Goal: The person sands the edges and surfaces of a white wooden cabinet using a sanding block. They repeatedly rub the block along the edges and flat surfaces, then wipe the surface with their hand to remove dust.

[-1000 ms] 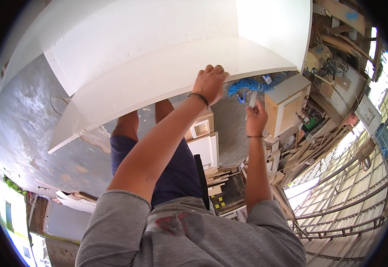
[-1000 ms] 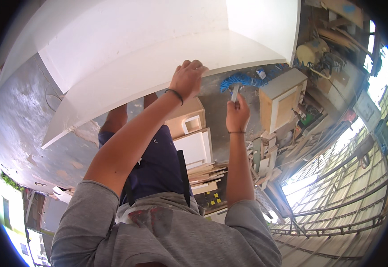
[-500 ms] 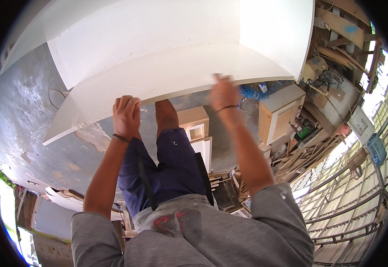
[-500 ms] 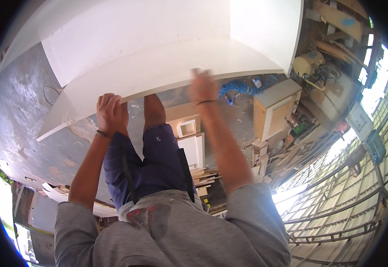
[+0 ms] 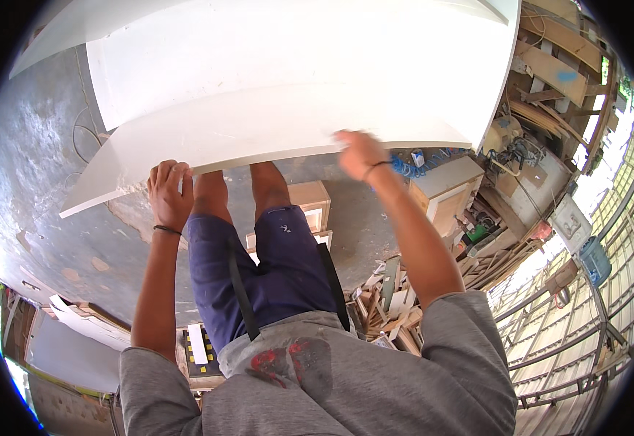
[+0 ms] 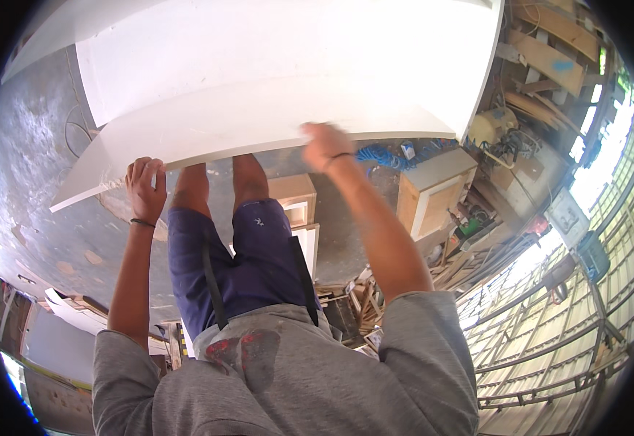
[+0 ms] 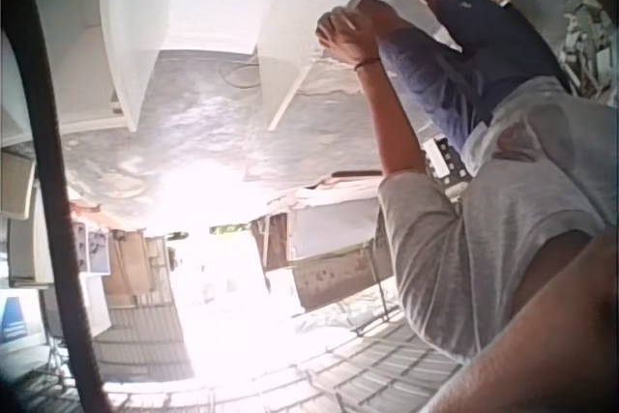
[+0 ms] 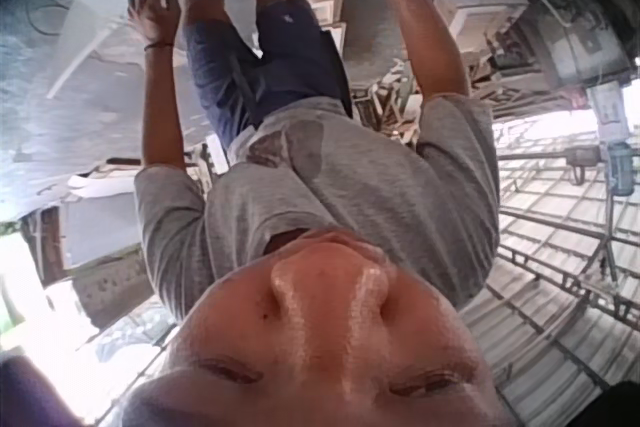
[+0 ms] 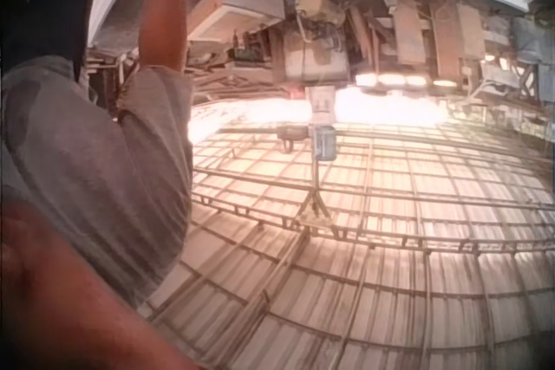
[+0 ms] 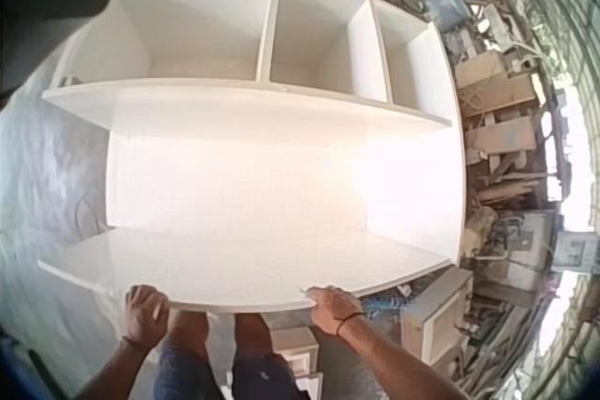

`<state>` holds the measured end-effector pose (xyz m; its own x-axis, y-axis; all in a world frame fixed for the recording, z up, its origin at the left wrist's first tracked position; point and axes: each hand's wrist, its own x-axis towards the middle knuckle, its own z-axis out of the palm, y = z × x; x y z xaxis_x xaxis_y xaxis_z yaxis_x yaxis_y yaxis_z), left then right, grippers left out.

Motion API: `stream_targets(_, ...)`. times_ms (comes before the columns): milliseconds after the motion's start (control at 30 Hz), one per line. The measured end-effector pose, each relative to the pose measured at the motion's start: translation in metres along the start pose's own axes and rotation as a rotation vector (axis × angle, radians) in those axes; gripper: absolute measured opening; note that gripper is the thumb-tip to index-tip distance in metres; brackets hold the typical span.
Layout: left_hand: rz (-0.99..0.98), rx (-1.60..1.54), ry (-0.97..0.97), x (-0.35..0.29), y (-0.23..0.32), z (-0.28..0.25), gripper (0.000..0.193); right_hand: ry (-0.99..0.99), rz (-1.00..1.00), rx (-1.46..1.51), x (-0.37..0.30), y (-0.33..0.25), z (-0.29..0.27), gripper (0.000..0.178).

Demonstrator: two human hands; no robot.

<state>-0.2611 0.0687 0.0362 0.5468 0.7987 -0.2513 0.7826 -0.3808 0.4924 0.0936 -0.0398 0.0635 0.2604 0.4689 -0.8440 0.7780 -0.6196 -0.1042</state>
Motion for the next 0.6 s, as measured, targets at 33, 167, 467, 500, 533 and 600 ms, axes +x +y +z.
stream_targets(33, -0.008, 0.017, 0.006, 0.0, -0.003, 0.0, 0.009, -0.163, -0.038, 0.05, -0.002, -0.033, -0.009, 0.04)
stream_targets(167, -0.033, 0.054, 0.008, -0.004, -0.023, -0.015, 0.009, -0.083, 0.182, 0.038, 0.024, 0.046, -0.035, 0.038)
stream_targets(467, -0.05, 0.126, 0.014, -0.014, -0.073, -0.039, 0.011, -0.202, 0.004, -0.015, 0.031, 0.024, -0.018, 0.04)
stream_targets(500, -0.058, 0.127, 0.026, -0.016, -0.078, -0.041, 0.012, -0.105, 0.014, 0.003, 0.037, 0.055, -0.02, 0.04)
stream_targets(533, -0.068, 0.131, 0.036, -0.019, -0.085, -0.043, 0.012, -0.176, 0.12, -0.062, 0.04, 0.071, -0.038, 0.039)
stream_targets(600, -0.071, 0.177, 0.057, -0.025, -0.097, -0.045, 0.015, -0.232, 0.148, -0.371, 0.037, 0.09, -0.052, 0.036)
